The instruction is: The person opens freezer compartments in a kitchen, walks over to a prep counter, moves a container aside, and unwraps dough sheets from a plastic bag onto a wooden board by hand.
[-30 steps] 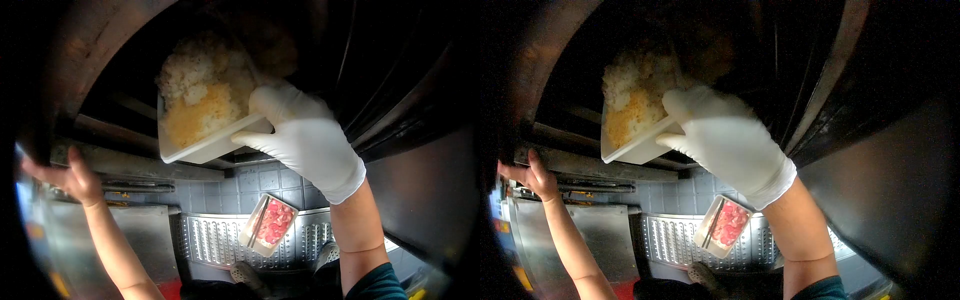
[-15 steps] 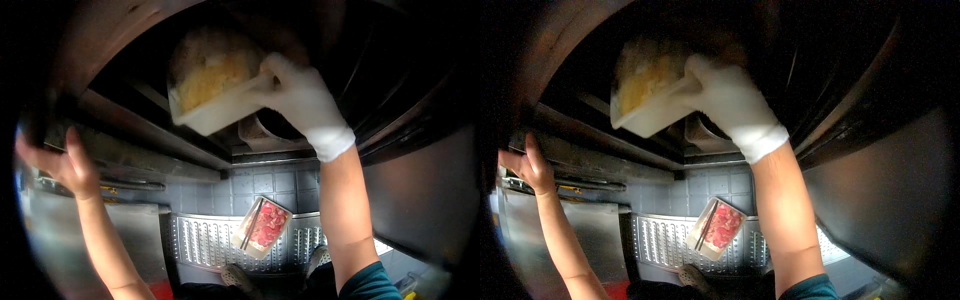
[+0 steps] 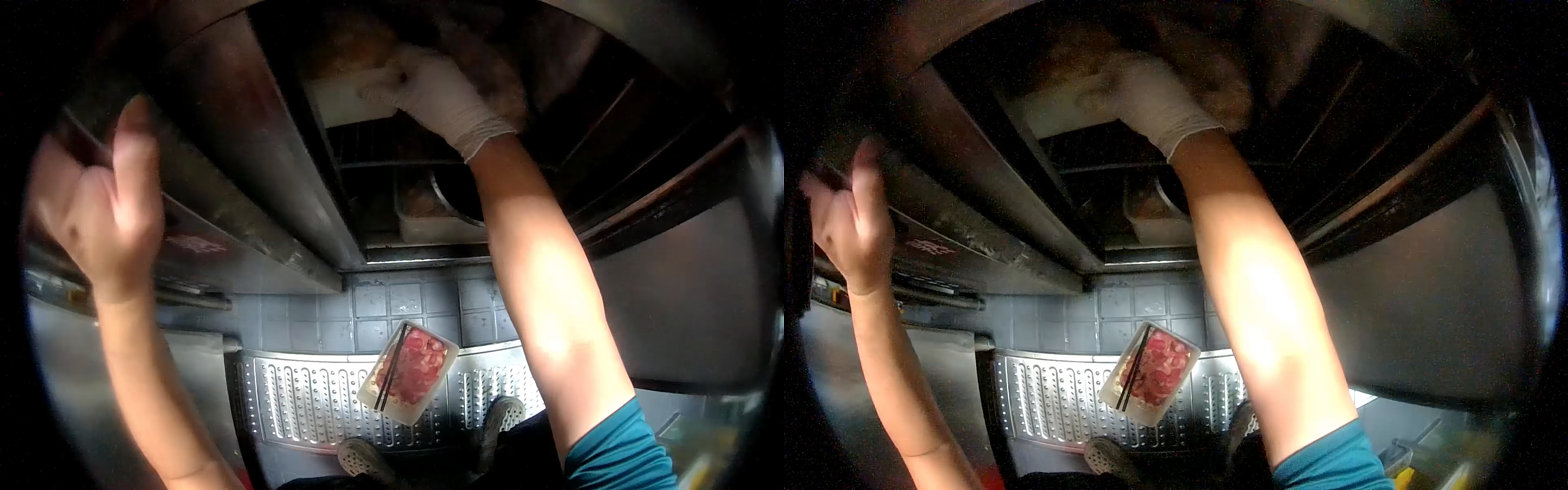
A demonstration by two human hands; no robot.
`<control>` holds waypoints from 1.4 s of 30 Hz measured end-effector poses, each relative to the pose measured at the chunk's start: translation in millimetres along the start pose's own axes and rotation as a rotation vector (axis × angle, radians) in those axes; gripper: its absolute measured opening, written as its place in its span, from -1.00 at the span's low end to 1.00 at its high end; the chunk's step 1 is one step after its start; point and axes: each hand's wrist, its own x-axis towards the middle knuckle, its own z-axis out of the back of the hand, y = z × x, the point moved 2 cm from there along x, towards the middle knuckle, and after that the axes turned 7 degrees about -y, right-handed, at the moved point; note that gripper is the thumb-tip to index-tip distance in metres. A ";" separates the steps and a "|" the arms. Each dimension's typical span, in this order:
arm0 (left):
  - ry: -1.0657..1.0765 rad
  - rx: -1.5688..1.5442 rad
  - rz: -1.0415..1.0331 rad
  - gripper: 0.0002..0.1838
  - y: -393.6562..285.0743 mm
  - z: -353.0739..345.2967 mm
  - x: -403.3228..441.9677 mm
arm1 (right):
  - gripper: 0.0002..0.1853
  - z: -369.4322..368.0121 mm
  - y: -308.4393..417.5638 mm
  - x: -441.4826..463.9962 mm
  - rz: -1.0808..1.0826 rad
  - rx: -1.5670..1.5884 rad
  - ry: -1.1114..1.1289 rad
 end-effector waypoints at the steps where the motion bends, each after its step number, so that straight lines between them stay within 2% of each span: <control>1: -0.078 -0.053 -0.011 -0.75 -4.6 -1.4 5.3 | -0.51 -4.0 4.3 2.6 0.020 -0.006 0.000; 4: -0.096 -0.070 -0.002 -0.69 -7.6 -6.8 5.2 | -0.51 -15.8 14.7 6.9 0.033 -0.080 0.028; 7: 0.041 -0.013 -0.011 -0.70 2.2 -6.2 1.9 | -0.53 -30.2 20.5 11.0 -0.008 -0.125 0.059; 10: 0.112 0.020 -0.048 -0.72 13.6 -9.1 -1.4 | -0.55 -36.9 31.1 7.3 0.043 -0.078 0.033; 13: 0.152 0.042 -0.073 -0.71 17.2 -13.2 -8.9 | -0.55 -33.5 38.0 1.8 -0.038 -0.095 0.130; 16: 0.155 0.037 -0.077 -0.71 14.2 -15.1 -13.1 | -0.54 -32.4 30.6 -13.3 0.218 -0.170 0.002; 19: 0.164 0.031 -0.068 -0.70 12.5 -17.3 -18.5 | -0.40 -7.2 18.3 -17.3 0.287 -0.609 -0.255; 22: 0.169 0.024 -0.054 -0.69 10.8 -18.6 -21.4 | -0.15 22.5 17.8 -24.8 0.171 -1.143 -0.483; 25: 0.178 0.010 -0.039 -0.68 12.9 -22.5 -24.1 | 0.05 28.8 -37.5 -17.8 -0.086 -0.888 -0.309; 31: 0.190 -0.001 0.000 -0.65 13.1 -22.9 -28.5 | 0.16 53.9 -63.4 -7.8 -0.343 -0.512 -0.103; 34: 0.196 -0.012 0.020 -0.64 11.3 -26.4 -30.4 | 0.15 55.1 -76.8 -2.1 -0.323 -0.586 -0.105; 37: 0.199 -0.019 0.039 -0.62 10.7 -26.9 -30.9 | 0.06 62.2 -75.6 -7.4 -0.309 -0.448 -0.105; 42: 0.228 -0.052 0.098 -0.60 8.0 -30.3 -36.2 | -0.08 64.7 -83.7 -6.7 -0.175 -0.417 -0.095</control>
